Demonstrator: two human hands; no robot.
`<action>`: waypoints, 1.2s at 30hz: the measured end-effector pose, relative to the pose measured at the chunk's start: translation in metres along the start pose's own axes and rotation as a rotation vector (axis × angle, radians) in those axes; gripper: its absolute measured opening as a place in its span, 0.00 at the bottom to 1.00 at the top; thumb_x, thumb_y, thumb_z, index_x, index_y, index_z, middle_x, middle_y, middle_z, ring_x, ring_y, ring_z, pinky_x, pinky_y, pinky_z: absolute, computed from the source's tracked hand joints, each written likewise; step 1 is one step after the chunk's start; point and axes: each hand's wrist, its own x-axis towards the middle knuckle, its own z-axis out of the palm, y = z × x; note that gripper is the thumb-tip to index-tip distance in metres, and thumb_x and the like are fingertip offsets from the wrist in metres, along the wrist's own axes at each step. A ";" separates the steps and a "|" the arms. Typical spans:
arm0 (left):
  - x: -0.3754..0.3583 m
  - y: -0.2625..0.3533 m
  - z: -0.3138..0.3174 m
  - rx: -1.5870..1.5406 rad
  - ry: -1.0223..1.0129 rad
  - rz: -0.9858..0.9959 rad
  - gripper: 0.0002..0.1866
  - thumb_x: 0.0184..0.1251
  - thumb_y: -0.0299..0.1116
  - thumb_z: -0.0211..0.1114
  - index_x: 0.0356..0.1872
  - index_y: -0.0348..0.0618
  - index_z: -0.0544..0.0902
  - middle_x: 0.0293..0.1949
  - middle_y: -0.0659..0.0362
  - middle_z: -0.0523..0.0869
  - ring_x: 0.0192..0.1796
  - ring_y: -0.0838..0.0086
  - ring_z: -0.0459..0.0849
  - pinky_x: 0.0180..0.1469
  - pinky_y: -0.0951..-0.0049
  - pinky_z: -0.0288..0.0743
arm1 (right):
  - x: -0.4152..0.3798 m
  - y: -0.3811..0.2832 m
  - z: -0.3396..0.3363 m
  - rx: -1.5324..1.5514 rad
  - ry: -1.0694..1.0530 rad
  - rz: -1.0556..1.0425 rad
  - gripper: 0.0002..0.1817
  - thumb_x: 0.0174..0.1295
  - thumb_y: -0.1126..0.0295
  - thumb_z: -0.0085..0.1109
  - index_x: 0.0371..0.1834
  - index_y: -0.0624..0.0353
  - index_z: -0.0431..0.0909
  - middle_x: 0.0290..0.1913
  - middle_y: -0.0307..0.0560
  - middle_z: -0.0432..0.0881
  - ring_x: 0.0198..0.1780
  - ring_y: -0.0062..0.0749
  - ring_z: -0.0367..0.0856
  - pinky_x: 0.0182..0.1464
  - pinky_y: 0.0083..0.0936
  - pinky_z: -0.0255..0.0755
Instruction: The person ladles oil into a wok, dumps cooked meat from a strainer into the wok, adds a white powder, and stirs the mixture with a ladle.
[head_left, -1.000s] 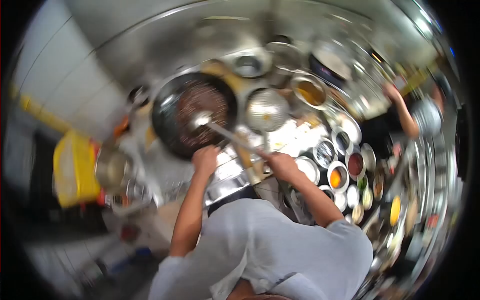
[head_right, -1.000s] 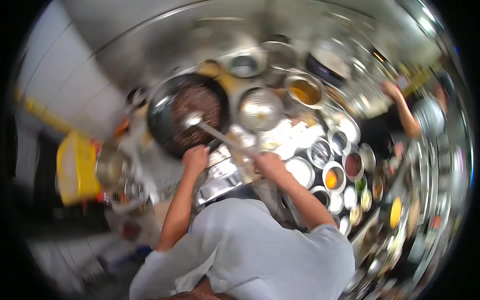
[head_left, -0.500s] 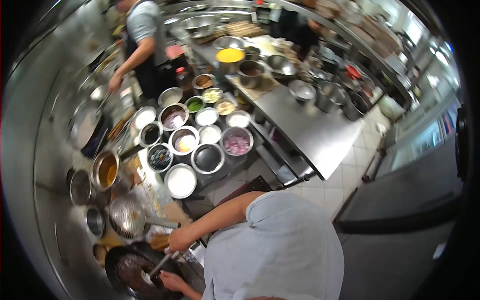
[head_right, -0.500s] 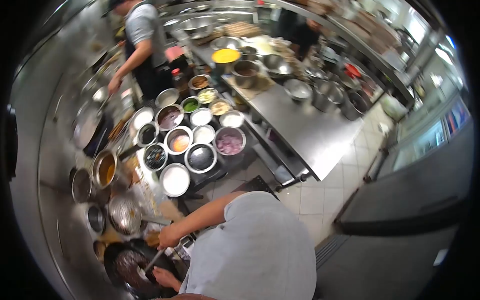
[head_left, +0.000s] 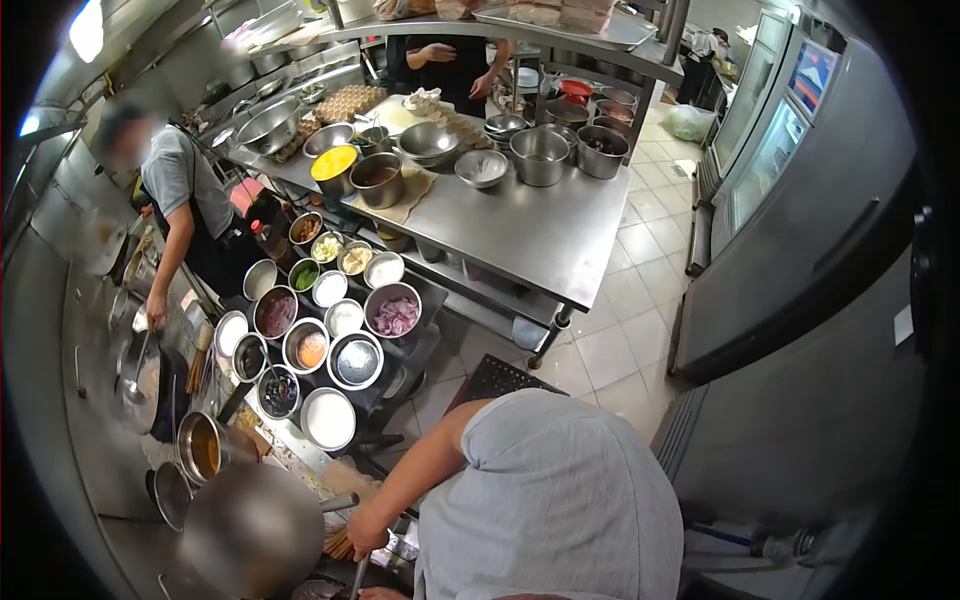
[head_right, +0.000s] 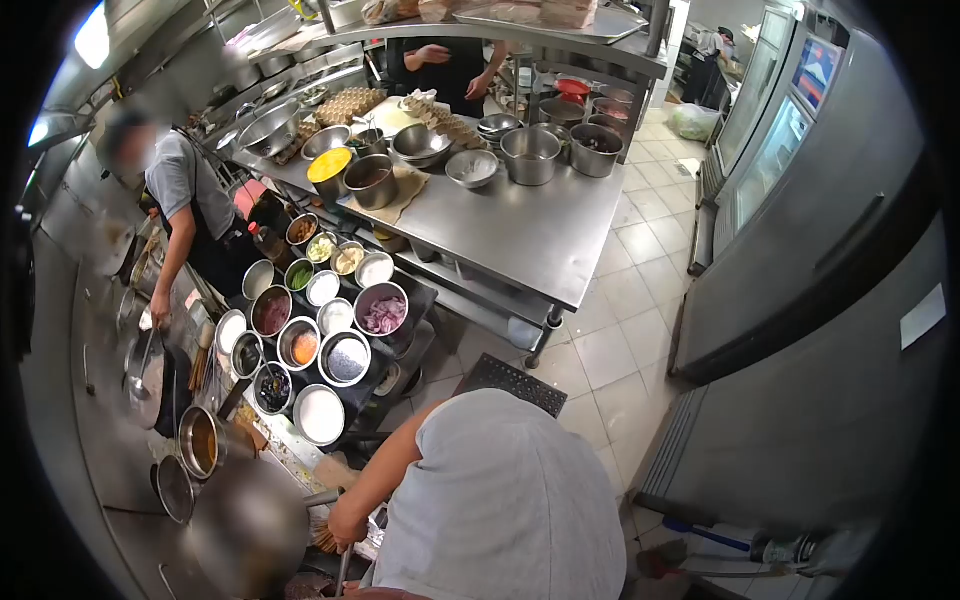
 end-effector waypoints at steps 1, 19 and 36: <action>0.001 0.000 0.000 -0.002 -0.001 0.001 0.27 0.84 0.51 0.47 0.43 0.38 0.85 0.41 0.39 0.90 0.42 0.37 0.87 0.43 0.37 0.77 | 0.001 0.001 0.002 0.009 0.004 -0.015 0.23 0.69 0.64 0.52 0.68 0.46 0.73 0.45 0.55 0.90 0.48 0.59 0.89 0.49 0.54 0.79; -0.007 -0.040 0.004 -0.046 0.054 -0.151 0.26 0.83 0.50 0.49 0.40 0.37 0.85 0.38 0.41 0.90 0.40 0.39 0.88 0.41 0.39 0.78 | -0.041 -0.022 -0.037 0.278 0.015 0.148 0.30 0.69 0.67 0.53 0.77 0.38 0.73 0.47 0.58 0.89 0.49 0.60 0.88 0.50 0.55 0.80; -0.012 -0.027 -0.008 -0.189 0.074 -0.210 0.19 0.75 0.46 0.57 0.33 0.41 0.82 0.31 0.40 0.88 0.36 0.39 0.87 0.38 0.38 0.76 | -0.041 0.055 -0.163 -0.010 -0.237 0.006 0.30 0.73 0.67 0.51 0.78 0.30 0.72 0.40 0.59 0.88 0.45 0.56 0.90 0.48 0.51 0.83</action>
